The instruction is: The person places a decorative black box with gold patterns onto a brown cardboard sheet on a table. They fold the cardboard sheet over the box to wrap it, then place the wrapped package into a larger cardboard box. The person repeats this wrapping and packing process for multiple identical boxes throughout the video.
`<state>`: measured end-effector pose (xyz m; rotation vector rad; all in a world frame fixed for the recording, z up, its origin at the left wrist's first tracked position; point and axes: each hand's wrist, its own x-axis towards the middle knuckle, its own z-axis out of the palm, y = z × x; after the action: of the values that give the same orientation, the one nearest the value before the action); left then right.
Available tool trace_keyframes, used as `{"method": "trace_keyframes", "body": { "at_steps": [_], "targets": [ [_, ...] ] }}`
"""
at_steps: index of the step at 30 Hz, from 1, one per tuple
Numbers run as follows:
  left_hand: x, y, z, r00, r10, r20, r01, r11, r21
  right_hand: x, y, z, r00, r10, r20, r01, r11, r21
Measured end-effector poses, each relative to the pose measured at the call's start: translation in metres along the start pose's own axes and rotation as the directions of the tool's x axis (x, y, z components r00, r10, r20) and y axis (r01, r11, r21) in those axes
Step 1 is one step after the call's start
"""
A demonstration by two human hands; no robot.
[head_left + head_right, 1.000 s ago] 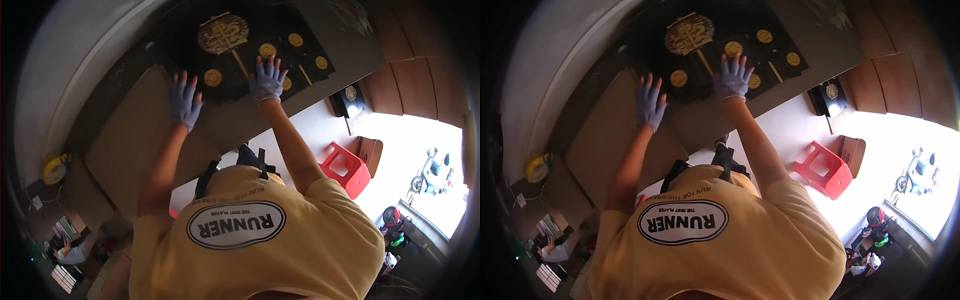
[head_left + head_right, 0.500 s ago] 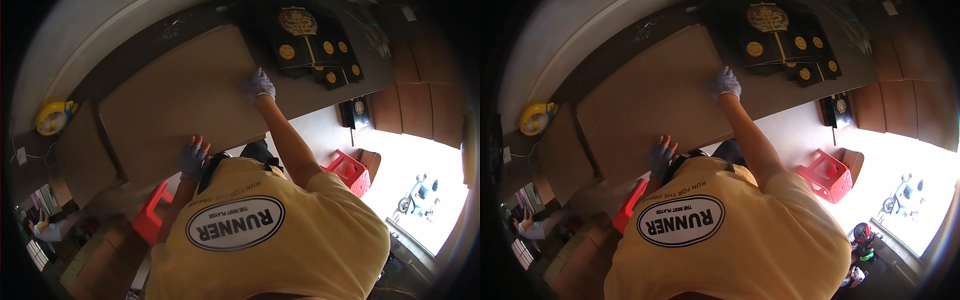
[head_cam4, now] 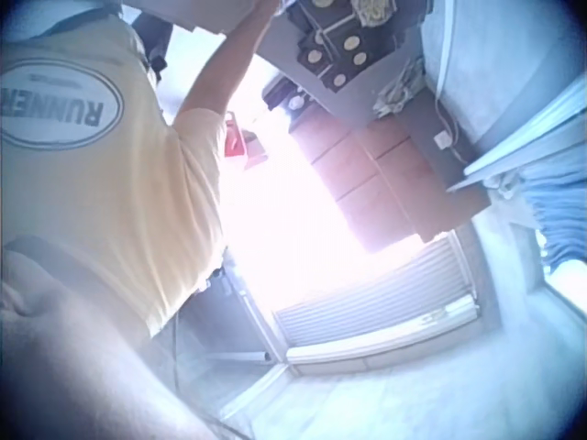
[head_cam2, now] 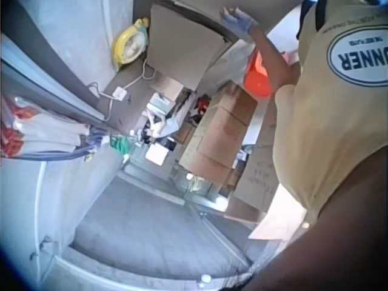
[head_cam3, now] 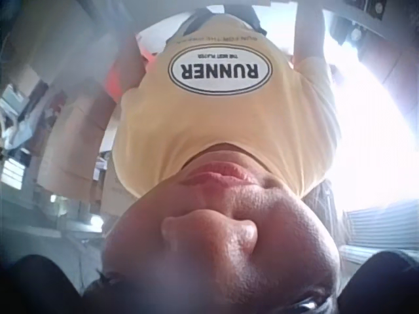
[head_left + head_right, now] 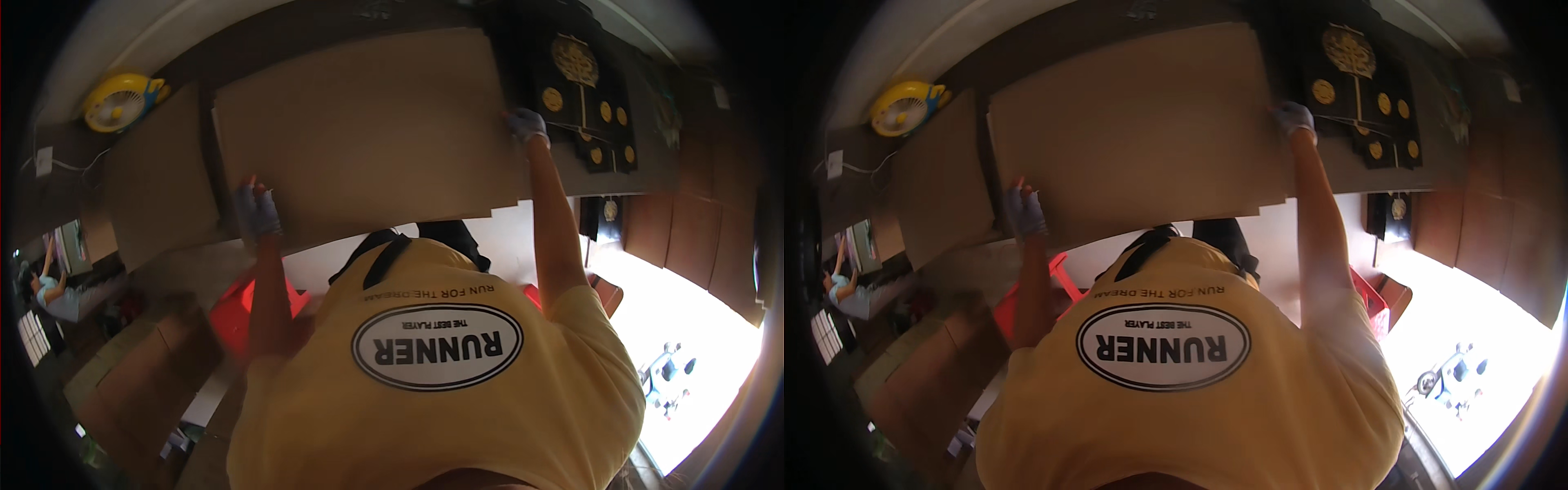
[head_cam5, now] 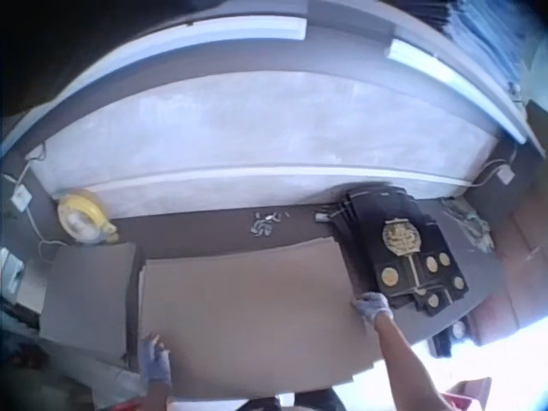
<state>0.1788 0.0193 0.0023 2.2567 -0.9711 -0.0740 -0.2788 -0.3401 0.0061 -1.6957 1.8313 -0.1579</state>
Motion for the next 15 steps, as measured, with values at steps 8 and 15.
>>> {"method": "trace_keyframes", "body": {
  "at_steps": [8,15],
  "targets": [
    [-0.032,-0.004,0.042,0.981,0.019,0.192,-0.164,0.612,0.774,-0.061,-0.032,0.04,0.939,0.112,-0.325,-0.152,0.983,-0.1],
    [-0.037,0.006,0.039,0.98,0.095,0.176,-0.191,0.703,0.685,-0.059,-0.03,0.046,0.861,-0.03,-0.507,-0.011,0.997,-0.078]
  ]
}}
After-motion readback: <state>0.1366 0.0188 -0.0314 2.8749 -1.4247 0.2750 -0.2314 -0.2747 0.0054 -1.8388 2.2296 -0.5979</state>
